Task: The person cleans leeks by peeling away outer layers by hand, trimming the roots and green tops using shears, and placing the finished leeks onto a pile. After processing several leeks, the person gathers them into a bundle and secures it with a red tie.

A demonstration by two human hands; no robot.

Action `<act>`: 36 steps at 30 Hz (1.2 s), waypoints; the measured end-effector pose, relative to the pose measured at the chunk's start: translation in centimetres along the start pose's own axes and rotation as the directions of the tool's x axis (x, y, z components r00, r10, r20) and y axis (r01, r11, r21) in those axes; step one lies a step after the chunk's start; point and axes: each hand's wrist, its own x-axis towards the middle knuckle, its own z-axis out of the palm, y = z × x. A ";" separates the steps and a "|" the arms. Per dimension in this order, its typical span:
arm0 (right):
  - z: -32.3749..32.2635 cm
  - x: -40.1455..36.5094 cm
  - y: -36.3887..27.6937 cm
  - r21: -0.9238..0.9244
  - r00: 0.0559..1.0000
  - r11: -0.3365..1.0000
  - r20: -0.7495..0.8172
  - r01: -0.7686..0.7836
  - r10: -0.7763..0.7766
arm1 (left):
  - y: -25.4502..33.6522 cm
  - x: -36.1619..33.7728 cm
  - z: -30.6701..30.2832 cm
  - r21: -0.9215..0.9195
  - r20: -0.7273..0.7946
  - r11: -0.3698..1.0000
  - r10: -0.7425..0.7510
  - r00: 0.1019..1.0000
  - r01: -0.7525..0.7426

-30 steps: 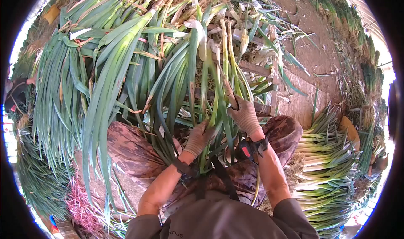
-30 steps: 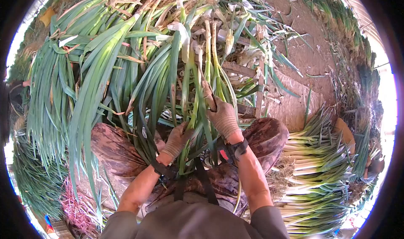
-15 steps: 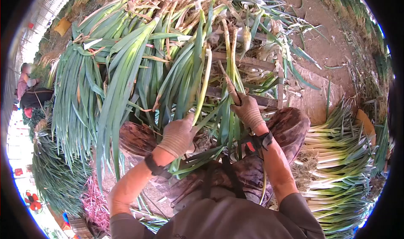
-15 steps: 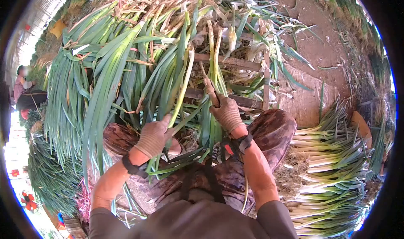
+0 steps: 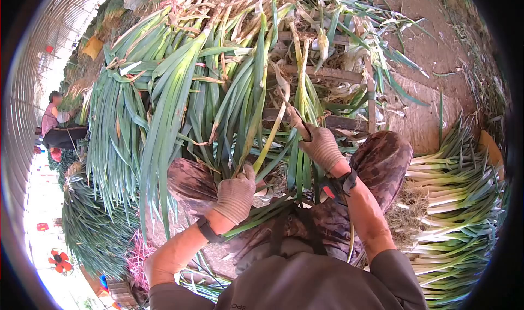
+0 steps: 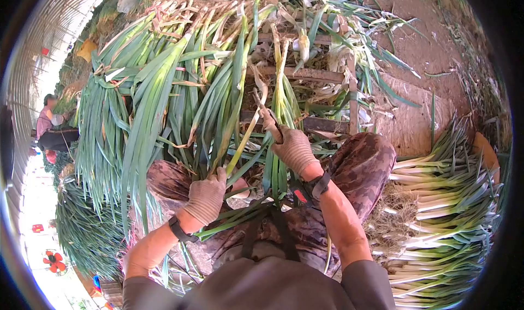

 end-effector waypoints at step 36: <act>0.5 -2.7 -7.8 0.997 0.981 0.023 0.063 -0.068 0.182 | -2.6 30.1 -10.7 -0.825 -0.506 -0.207 -0.143 0.850 -0.526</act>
